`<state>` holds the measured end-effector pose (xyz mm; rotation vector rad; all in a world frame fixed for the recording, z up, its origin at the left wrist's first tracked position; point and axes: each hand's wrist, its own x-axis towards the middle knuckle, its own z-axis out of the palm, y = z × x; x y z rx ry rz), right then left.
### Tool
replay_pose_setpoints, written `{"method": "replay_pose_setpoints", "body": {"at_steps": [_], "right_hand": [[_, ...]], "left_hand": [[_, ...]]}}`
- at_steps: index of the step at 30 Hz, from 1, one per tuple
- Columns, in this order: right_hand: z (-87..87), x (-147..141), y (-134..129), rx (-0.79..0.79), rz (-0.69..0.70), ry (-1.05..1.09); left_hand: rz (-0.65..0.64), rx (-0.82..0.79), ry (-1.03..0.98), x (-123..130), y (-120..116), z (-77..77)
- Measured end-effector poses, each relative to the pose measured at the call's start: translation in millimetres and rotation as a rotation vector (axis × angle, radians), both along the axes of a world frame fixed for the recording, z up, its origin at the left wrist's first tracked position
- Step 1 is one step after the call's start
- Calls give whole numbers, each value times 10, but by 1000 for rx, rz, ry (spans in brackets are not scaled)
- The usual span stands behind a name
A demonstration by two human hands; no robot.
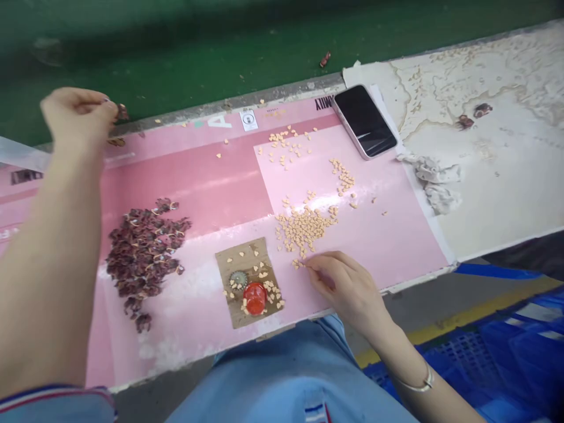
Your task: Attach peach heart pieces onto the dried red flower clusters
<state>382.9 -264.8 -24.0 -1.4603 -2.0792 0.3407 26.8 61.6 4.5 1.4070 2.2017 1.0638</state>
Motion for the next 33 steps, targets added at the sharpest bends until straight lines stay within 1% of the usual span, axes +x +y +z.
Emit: {"method": "replay_pose_setpoints", "body": {"at_steps": [2, 3, 5, 7, 8, 9, 11, 13, 14, 16, 17, 18, 20, 22, 24, 26, 28, 33], "right_hand": [[2, -5, 1, 12, 30, -25], [0, -10, 1, 14, 38, -25], [-7, -21, -2, 9, 30, 6], [-9, -33, -8, 10, 9, 53], [-5, -40, -9, 12, 1, 80], [2, -49, -8, 13, -4, 107], [21, -77, 7, 8, -7, 152], [46, -119, 37, 2, 3, 186], [59, -146, 56, 5, 15, 200], [87, -205, 95, 15, 42, 222], [103, -236, 112, 23, 58, 230], [120, -266, 126, 29, 74, 233], [155, -320, 146, 42, 101, 232], [189, -364, 151, 56, 111, 238], [220, -399, 143, 60, 104, 251], [244, -431, 124, 56, 106, 269], [258, -466, 97, 39, 138, 282], [256, -552, 26, 31, 318, 237]], "left_hand": [[87, -115, 22, 68, 201, -25], [115, -166, 31, 83, 278, -29], [137, -214, 68, 73, 367, -4], [131, -220, 121, 24, 322, 74], [109, -218, 149, -7, 234, 129], [76, -216, 175, -39, 101, 187], [-56, -235, 212, -92, -291, 293], [-258, -285, 224, -119, -787, 348], [-356, -307, 226, -122, -1042, 346], [-505, -309, 238, -107, -1497, 281], [-551, -292, 251, -93, -1675, 224], [-585, -266, 267, -75, -1813, 159], [-625, -215, 310, -34, -1970, 34], [-656, -191, 358, 2, -1995, -44], [-689, -203, 399, 22, -1935, -54], [-726, -239, 428, 28, -1833, -7], [-751, -279, 451, 28, -1719, 69], [-785, -483, 513, 56, -1501, 245]]}}
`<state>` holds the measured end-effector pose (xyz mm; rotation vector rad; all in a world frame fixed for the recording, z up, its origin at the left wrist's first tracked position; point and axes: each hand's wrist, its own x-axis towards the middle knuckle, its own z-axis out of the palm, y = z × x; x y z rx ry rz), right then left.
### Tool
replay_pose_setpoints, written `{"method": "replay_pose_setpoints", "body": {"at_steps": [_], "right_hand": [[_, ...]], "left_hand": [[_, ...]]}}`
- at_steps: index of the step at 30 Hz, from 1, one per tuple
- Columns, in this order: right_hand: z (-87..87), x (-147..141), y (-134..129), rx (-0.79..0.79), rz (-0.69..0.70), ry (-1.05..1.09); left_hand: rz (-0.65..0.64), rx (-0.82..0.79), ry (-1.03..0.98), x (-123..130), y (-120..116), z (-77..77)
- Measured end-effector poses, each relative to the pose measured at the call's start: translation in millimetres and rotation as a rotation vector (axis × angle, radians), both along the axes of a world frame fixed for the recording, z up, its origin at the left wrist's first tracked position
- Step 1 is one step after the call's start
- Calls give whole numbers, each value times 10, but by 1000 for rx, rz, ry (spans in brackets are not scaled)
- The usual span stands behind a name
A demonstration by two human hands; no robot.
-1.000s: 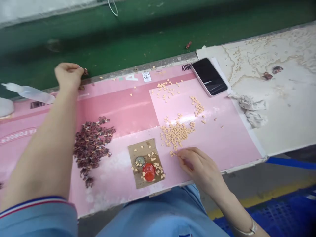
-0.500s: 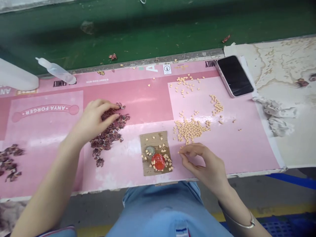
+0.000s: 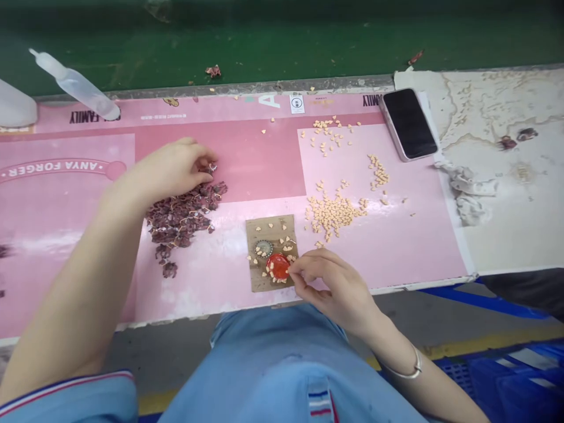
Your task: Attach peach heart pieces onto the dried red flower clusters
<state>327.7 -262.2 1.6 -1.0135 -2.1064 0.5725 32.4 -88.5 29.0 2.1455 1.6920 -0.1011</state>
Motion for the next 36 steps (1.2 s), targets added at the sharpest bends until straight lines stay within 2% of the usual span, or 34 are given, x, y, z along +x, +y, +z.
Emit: {"method": "replay_pose_setpoints", "body": {"at_steps": [4, 7, 11, 15, 17, 19, 22, 26, 30, 36], "right_hand": [[10, -4, -27, 74, 35, -90], [43, 21, -33, 126, 62, -181], [102, 38, -31, 149, 108, -274], [188, 13, -9, 62, 75, -204], [244, -17, 2, -28, 12, -69], [298, -61, 8, -115, -68, 82], [359, -142, 3, -208, -153, 261], [400, -246, -28, -243, -171, 375], [394, -318, -67, -185, -161, 392], [390, -329, -82, -233, -132, 399]], "left_hand": [[6, 7, -91, 34, 7, 57], [113, 90, -167, 55, -113, 97], [259, 241, -301, 69, -470, 206], [300, 326, -657, 110, -993, 275], [323, 269, -845, 183, -1253, 270], [382, 145, -1023, 299, -1468, 244], [516, -148, -1306, 515, -1686, 172], [643, -516, -1606, 734, -1848, 40], [690, -604, -1751, 802, -1937, -51], [709, -616, -1757, 815, -1945, -46]]}}
